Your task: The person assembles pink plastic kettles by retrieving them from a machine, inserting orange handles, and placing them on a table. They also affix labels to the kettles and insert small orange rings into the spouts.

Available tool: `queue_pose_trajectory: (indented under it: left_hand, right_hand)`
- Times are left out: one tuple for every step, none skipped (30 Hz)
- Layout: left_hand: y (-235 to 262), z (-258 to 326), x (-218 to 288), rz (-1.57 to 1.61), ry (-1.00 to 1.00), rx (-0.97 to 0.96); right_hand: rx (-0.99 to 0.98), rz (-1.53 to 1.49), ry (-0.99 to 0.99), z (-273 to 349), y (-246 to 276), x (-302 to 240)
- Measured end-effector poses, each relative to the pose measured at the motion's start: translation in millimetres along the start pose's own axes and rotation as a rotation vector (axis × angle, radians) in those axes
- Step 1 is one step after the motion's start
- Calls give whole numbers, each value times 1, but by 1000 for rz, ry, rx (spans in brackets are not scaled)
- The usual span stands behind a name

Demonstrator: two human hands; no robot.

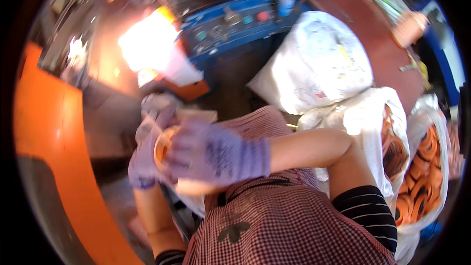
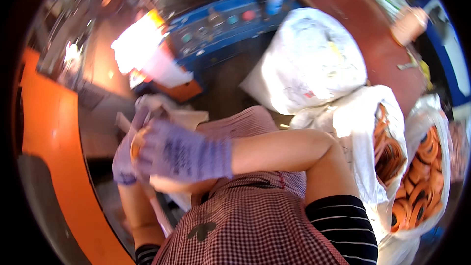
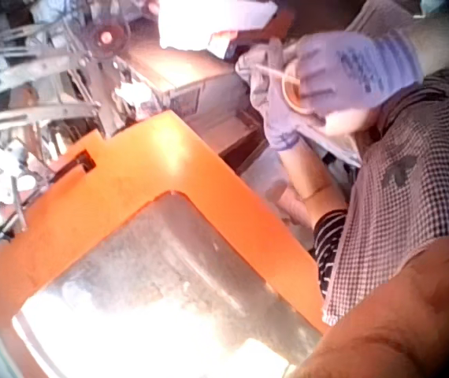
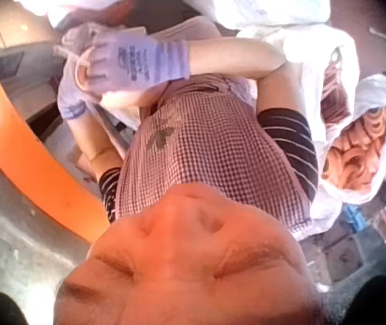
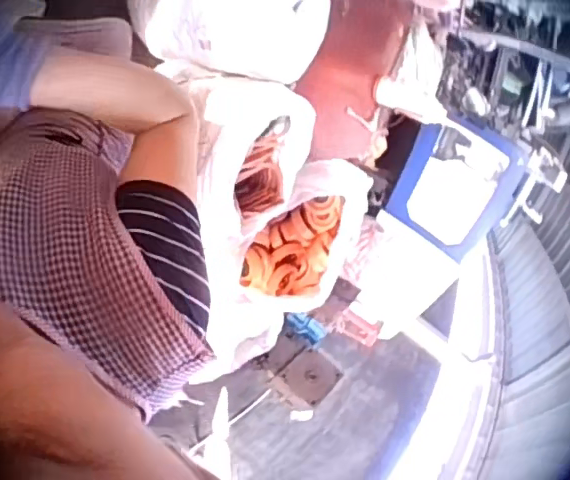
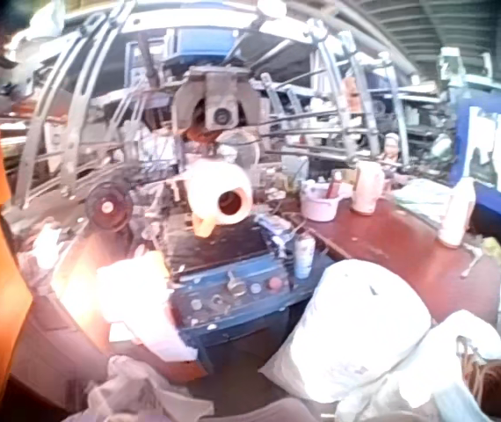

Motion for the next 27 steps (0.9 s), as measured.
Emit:
queue_pose_trajectory:
  left_hand:
    - [-3,-4,-1,-81,-8,-9]
    - [-8,-7,3,-152,-7,-15]
    - [-14,-12,3,-148,-6,-31]
    - [-21,-5,9,-151,12,-27]
    - [-31,-2,15,-32,53,-28]
    - [-40,-12,13,92,68,-77]
    - [-47,-8,23,-2,32,-95]
    - [-57,-8,33,-85,-14,-127]
    - [-64,-6,38,-169,-59,-139]
    - [-70,-14,47,-232,-121,-168]
    - [-76,-14,52,-163,4,-122]
    - [-79,-17,57,-233,-4,-145]
    - [-81,-21,62,-303,-12,-165]
    - [-82,-21,66,-346,4,-139]
    - [-81,-20,70,-388,24,-112]
    - [-72,-12,72,-401,70,-40]
    - [-62,-1,72,-411,121,30]
    - [-53,13,74,-397,133,249]
    - [-42,25,76,-375,137,460]
    - [-28,35,81,-449,76,552]
    - [-15,44,85,-524,17,645]
    - [-9,53,89,-684,-11,767]
    - [-4,59,86,-834,-43,883]
    - [-4,63,92,-992,-74,995]
    - [-3,59,91,-987,-98,1067]
    - [-5,59,95,-989,-111,1144]
    - [-6,56,96,-985,-123,1224]
  right_hand:
    - [48,-117,-32,1,-6,-4]
    - [55,-43,-44,2,-8,-9]
    - [-37,-3,-65,10,-15,-12]
    - [-54,70,-52,10,-6,-16]
    - [-72,140,-38,10,6,-18]
    - [-94,185,-48,21,11,-17]
    - [-102,173,-36,28,15,-22]
    - [-109,159,-23,37,19,-26]
    - [-122,142,4,48,20,-30]
    - [-131,134,22,55,22,-32]
    - [-140,123,42,61,24,-33]
    - [-148,82,65,64,26,-32]
    - [-155,41,83,65,28,-31]
    - [-161,-23,107,61,32,-26]
    - [-124,-56,126,58,39,-17]
    - [-90,-84,148,55,47,-8]
    - [-2,-148,147,46,64,5]
    - [93,-219,156,41,82,23]
    - [77,-107,30,49,93,55]
    - [61,5,-95,66,103,94]
    - [177,-33,-328,96,112,136]
    - [314,-109,-550,125,118,177]
    - [67,512,-574,151,146,215]
    - [-180,788,-842,186,161,244]
    - [-449,867,-1103,218,177,270]
    - [-366,819,-1180,254,182,289]
    - [-415,797,-1228,277,181,296]
Point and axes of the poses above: each hand's wrist, its own z-axis away from the middle knuckle, its own y-axis out of the back of the hand, x = y × z, the point moved 2 cm from there along -z, towards the middle knuckle, and after that the axes turned 4 degrees about x, right-handed, at the moved point
